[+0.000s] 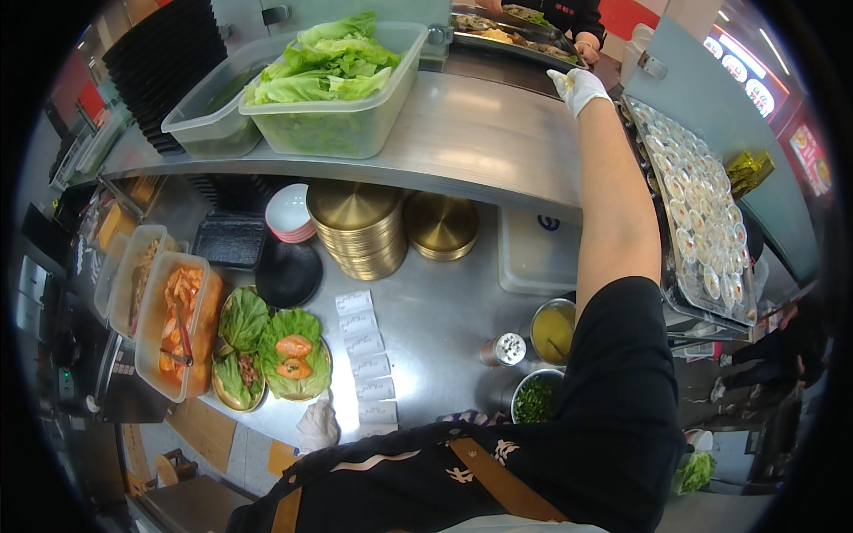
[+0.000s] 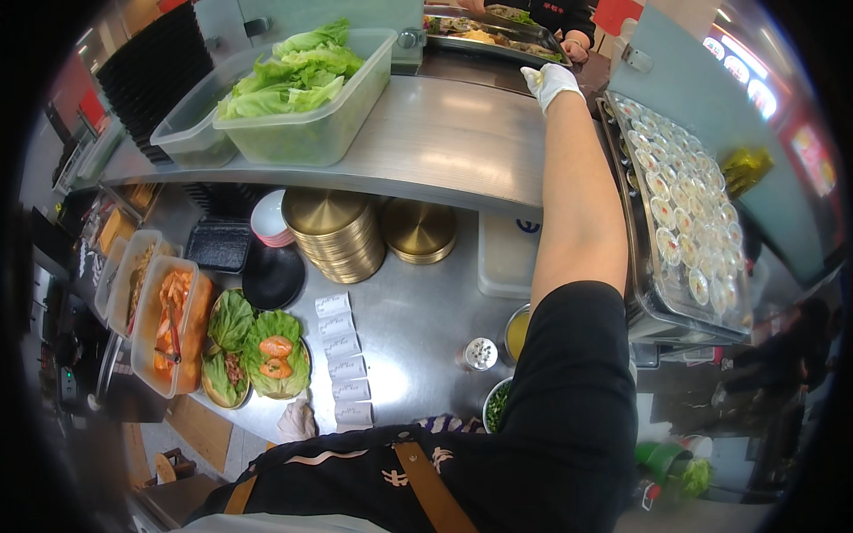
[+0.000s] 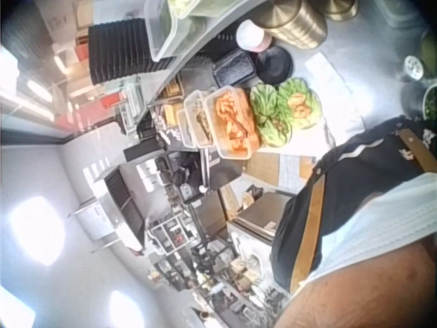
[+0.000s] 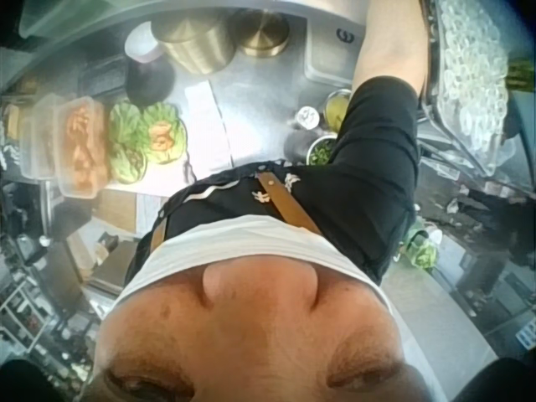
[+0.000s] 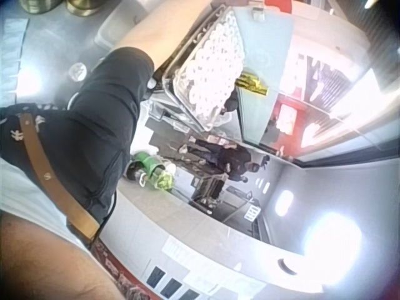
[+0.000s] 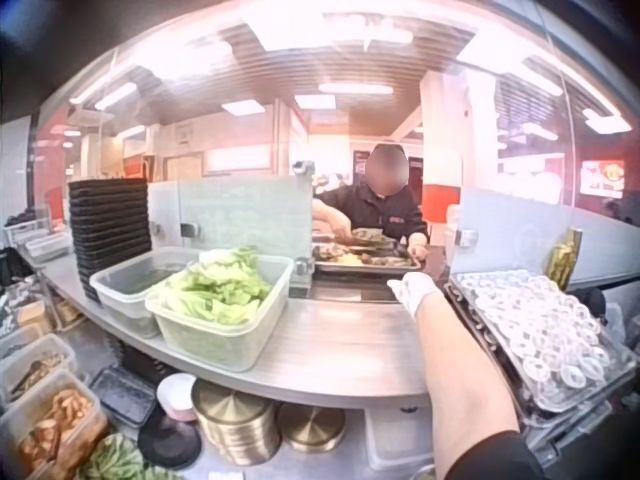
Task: The person assembles food items on plates in a commercial kitchen. They place lettuce leaves on plates, add cooked shrimp using tongs, and arrange small cups on a tray. The person also handles a tray of pre-portioned items and places them on the counter.
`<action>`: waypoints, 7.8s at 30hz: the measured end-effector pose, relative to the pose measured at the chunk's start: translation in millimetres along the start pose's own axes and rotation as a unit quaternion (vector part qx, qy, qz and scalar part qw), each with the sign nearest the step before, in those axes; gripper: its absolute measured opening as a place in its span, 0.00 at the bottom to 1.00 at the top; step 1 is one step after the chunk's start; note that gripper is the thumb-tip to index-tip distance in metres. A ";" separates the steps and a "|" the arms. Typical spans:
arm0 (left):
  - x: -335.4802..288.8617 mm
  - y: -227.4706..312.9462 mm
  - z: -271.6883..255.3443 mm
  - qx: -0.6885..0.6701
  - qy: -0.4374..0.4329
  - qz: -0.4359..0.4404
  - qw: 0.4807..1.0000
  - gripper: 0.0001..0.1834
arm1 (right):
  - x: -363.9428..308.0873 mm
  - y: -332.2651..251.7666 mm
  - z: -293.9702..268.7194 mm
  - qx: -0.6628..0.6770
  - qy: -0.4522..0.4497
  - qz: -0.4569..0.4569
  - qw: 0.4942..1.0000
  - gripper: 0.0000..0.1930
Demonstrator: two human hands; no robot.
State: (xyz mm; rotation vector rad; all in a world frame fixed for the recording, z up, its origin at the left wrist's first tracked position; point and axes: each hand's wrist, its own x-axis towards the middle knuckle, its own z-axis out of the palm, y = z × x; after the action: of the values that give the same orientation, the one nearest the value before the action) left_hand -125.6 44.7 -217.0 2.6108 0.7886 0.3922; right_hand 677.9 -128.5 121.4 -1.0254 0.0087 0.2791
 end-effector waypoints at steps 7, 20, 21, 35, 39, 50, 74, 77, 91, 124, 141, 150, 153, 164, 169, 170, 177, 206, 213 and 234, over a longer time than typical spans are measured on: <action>2.1 3.6 -2.9 -0.026 0.008 0.004 1.000 0.15 | 9.2 -4.3 13.7 -0.043 -0.008 -0.031 0.999 0.15; 2.3 4.3 -5.6 -0.008 0.001 0.014 1.000 0.17 | 21.1 -0.2 25.0 0.015 0.031 -0.067 0.997 0.12; 2.5 4.4 -6.1 -0.003 -0.005 0.008 1.000 0.17 | 21.5 -1.0 24.8 0.015 0.025 -0.082 0.996 0.14; 5.2 11.5 -12.0 -0.007 -0.056 -0.035 0.998 0.16 | 19.3 28.4 31.7 -0.043 -0.021 -0.055 0.997 0.15; 6.2 16.2 -14.5 0.018 -0.048 -0.040 0.998 0.15 | -1.4 23.7 36.9 -0.098 0.032 -0.122 0.987 0.18; 3.7 1.3 -6.9 -0.058 0.006 0.015 0.998 0.15 | -99.5 15.3 -20.2 -0.128 -0.100 -0.082 0.983 0.06; 9.6 -5.3 -2.4 -0.150 0.086 0.076 0.982 0.15 | -465.1 341.9 -71.5 -0.089 0.074 0.074 0.990 0.13; 8.0 -6.3 -1.6 -0.152 0.057 0.054 0.985 0.15 | -451.2 374.3 -91.8 -0.115 0.111 0.086 0.983 0.13; 3.0 -6.3 1.1 -0.126 0.040 0.024 0.991 0.16 | -423.6 410.8 -116.8 -0.112 0.134 0.142 0.974 0.19; 4.1 -10.5 -6.5 -0.206 0.044 0.040 0.977 0.17 | -587.3 326.1 -116.2 -0.408 -0.072 -0.095 0.905 0.29; -14.1 7.2 -19.4 -0.274 -0.089 0.001 0.958 0.19 | -570.3 324.2 -135.5 -0.726 -0.126 -0.321 0.595 0.14; -60.4 54.3 -21.6 -0.264 -0.107 -0.173 0.943 0.23 | -503.5 405.2 -96.8 -0.806 -0.197 -0.248 0.501 0.17; -33.2 34.9 -5.6 -0.289 -0.141 -0.209 0.924 0.25 | -504.5 403.3 -100.3 -0.791 -0.200 -0.282 0.504 0.17; 21.4 44.0 9.7 -0.418 -0.159 -0.119 0.886 0.14 | -512.1 391.4 -82.2 -0.821 -0.196 -0.176 0.507 0.21; 23.0 38.1 15.6 -0.451 -0.187 -0.279 0.827 0.12 | -511.2 393.2 -89.6 -0.809 -0.190 -0.148 0.537 0.28; 22.3 35.5 17.9 -0.467 -0.183 -0.278 0.819 0.11 | -513.2 393.6 -94.7 -0.814 -0.189 -0.144 0.531 0.29; 19.1 35.2 19.9 -0.481 -0.170 -0.281 0.813 0.13 | -555.9 384.4 -148.4 -0.805 -0.183 -0.215 0.522 0.29; 14.6 23.6 -20.5 -0.515 -0.152 -0.233 0.811 0.20 | -478.5 206.6 -57.9 -0.732 -0.241 -0.117 0.627 0.16; 8.6 8.8 -19.5 -0.573 -0.159 -0.261 0.760 0.22 | -361.2 258.9 -16.0 -0.826 -0.371 -0.157 0.394 0.25; 17.9 21.5 -29.0 -0.533 -0.158 -0.370 0.744 0.17 | -320.8 323.0 -7.9 -0.843 -0.494 -0.096 0.188 0.24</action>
State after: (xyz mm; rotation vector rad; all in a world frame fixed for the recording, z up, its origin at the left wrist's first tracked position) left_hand -111.8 46.5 -179.2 1.1156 0.9861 0.0780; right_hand 294.0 -50.3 -110.7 -2.8048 -2.1761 0.6972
